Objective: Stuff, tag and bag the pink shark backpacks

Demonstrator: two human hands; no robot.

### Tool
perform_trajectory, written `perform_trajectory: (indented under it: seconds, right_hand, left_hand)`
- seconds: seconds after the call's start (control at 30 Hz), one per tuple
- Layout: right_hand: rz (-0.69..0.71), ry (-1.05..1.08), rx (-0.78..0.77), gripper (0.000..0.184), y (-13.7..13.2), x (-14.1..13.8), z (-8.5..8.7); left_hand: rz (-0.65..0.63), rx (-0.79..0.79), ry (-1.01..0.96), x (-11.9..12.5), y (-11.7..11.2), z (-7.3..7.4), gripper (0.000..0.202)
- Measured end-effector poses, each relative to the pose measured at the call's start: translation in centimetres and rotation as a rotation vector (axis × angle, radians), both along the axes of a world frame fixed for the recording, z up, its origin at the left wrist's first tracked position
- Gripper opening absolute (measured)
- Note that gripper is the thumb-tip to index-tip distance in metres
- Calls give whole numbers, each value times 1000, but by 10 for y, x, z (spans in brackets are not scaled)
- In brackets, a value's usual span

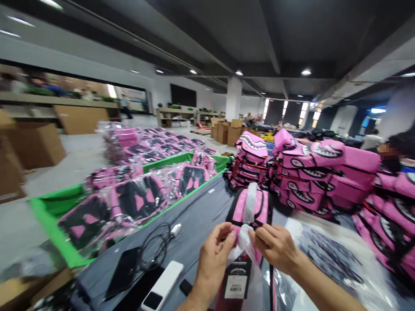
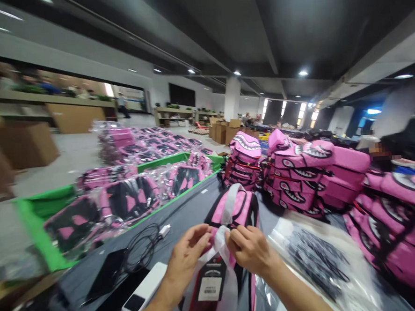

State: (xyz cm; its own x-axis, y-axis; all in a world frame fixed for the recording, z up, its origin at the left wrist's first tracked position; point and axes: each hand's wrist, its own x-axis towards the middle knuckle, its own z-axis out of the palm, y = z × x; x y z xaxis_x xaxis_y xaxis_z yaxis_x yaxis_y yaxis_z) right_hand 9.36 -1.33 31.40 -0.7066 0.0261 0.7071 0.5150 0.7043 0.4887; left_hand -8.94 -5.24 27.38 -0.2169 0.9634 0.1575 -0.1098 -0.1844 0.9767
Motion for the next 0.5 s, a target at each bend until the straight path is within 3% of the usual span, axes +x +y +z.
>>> perform_trajectory:
  seconds: [0.07, 0.13, 0.33, 0.5]
  right_hand:
    - [-4, 56, 1, 19, -6, 2, -1]
    - [27, 96, -29, 21, -5, 6, -5]
    - [110, 190, -56, 26, 11, 13, -18]
    - [161, 167, -55, 29, 19, 15, -20]
  left_hand:
    - [-155, -131, -144, 2, -3, 11, 62]
    - [-211, -219, -197, 5, -2, 20, 62]
    - [-241, -358, -121, 12, 21, 30, 54]
    - [-216, -450, -134, 20, 33, 37, 40]
